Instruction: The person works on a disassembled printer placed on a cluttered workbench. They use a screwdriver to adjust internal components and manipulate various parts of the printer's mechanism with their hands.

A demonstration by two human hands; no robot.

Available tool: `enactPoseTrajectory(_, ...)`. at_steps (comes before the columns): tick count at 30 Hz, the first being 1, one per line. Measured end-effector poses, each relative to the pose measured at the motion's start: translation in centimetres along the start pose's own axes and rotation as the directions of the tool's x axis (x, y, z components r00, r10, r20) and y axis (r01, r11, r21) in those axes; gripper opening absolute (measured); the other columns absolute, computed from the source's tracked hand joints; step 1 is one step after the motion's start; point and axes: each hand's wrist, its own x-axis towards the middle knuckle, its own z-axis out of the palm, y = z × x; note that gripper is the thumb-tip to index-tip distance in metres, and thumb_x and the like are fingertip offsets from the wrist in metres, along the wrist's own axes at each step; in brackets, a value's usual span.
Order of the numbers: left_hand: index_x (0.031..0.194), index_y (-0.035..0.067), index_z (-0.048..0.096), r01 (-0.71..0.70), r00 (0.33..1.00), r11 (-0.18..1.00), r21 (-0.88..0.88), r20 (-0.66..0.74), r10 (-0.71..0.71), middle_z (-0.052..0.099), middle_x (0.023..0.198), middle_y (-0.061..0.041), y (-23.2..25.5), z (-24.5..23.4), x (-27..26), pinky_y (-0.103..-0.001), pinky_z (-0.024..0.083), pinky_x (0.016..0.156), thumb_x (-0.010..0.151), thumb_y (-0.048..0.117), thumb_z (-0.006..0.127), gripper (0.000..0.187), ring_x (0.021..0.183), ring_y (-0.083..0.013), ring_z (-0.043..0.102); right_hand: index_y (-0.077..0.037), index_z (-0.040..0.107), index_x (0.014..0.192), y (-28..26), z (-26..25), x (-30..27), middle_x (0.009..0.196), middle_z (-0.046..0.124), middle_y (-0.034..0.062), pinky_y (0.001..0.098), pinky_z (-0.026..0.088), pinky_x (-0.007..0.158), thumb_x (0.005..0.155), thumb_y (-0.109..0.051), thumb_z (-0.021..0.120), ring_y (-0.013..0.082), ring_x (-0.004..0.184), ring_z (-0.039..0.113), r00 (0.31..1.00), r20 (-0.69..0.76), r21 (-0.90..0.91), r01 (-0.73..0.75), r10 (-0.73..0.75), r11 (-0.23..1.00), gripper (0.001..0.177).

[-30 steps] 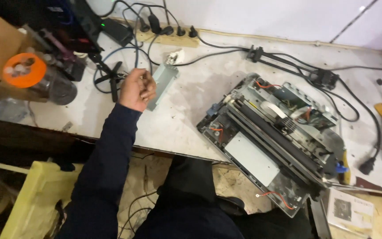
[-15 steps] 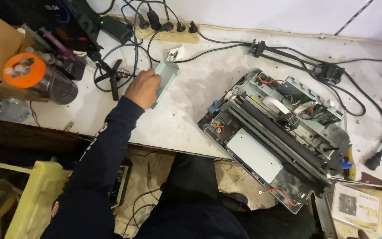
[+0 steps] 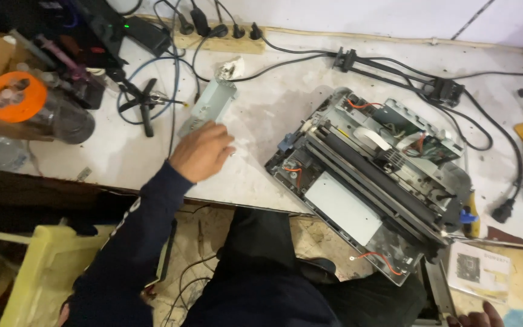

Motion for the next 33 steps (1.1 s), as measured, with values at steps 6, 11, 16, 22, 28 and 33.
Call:
enactPoseTrajectory(6,0.064,0.001,0.044,0.023,0.979,0.989,0.149,-0.204,0.008,0.049,0.085,-0.018,2.7,4.0,-2.0,-0.047,0.05,0.073,0.093,-0.012,0.057,0.035,0.077,-0.0342,0.051,-0.015,0.07,0.099,-19.8,15.2,-8.4,0.12,0.076,-0.012,0.0143,0.053,0.061,0.089,-0.011,0.07,-0.0031,0.082,0.062,0.864,-0.495,0.055,-0.069,0.087,0.996,0.01)
enactPoseTrajectory(11,0.072,0.0,0.052,0.08,0.972,0.97,0.231,-0.233,-0.025,0.046,0.082,-0.014,2.2,5.5,-2.3,-0.042,0.05,0.065,0.077,-0.024,0.055,0.025,0.077,-0.0319,0.05,-0.006,0.066,0.131,-18.5,13.6,-8.5,0.081,0.057,0.0019,0.0219,0.049,0.065,0.102,-0.019,0.067,0.0083,0.074,0.056,0.934,-0.346,0.194,-0.021,0.088,0.981,0.032)
enactPoseTrajectory(16,0.079,0.0,0.055,0.16,0.963,0.967,0.197,-0.247,-0.108,0.048,0.084,-0.014,1.4,2.9,-1.7,-0.046,0.047,0.062,0.091,-0.005,0.062,0.014,0.079,-0.0333,0.054,-0.004,0.068,0.129,-17.9,13.6,-8.4,0.083,0.056,0.0016,0.0186,0.048,0.063,0.1,-0.017,0.069,0.0053,0.071,0.052,0.927,-0.365,0.21,-0.014,0.092,0.978,0.032)
enactPoseTrajectory(22,0.091,0.0,0.068,0.316,0.895,0.882,0.349,-0.417,-0.156,0.06,0.092,-0.013,-3.0,-0.3,-1.1,-0.039,0.055,0.078,0.095,0.0,0.071,0.005,0.087,-0.0286,0.062,-0.009,0.068,0.128,-18.7,14.2,-8.7,0.083,0.056,0.0007,0.0204,0.05,0.065,0.107,-0.019,0.065,0.0086,0.073,0.056,0.928,-0.357,0.165,-0.047,0.104,0.985,0.023)
enactPoseTrajectory(28,0.087,0.003,0.07,0.308,0.92,0.901,0.307,-0.337,-0.2,0.059,0.093,-0.013,-5.5,1.7,-1.1,-0.044,0.055,0.072,0.088,0.001,0.072,0.004,0.087,-0.0329,0.062,-0.007,0.069,0.126,-19.1,15.3,-9.0,0.076,0.052,0.0029,0.0257,0.047,0.058,0.102,-0.017,0.066,0.0098,0.069,0.053,0.928,-0.348,0.206,-0.06,0.131,0.977,0.026)
enactPoseTrajectory(33,0.092,0.0,0.072,0.258,0.903,0.929,0.265,-0.408,-0.135,0.057,0.094,-0.016,-3.7,0.1,-0.7,-0.048,0.052,0.074,0.092,0.005,0.079,0.009,0.086,-0.0382,0.061,-0.011,0.069,0.124,-17.1,15.2,-8.7,0.086,0.065,0.0042,0.0186,0.05,0.061,0.1,-0.016,0.065,0.007,0.07,0.059,0.948,-0.298,0.247,-0.039,0.114,0.968,0.026)
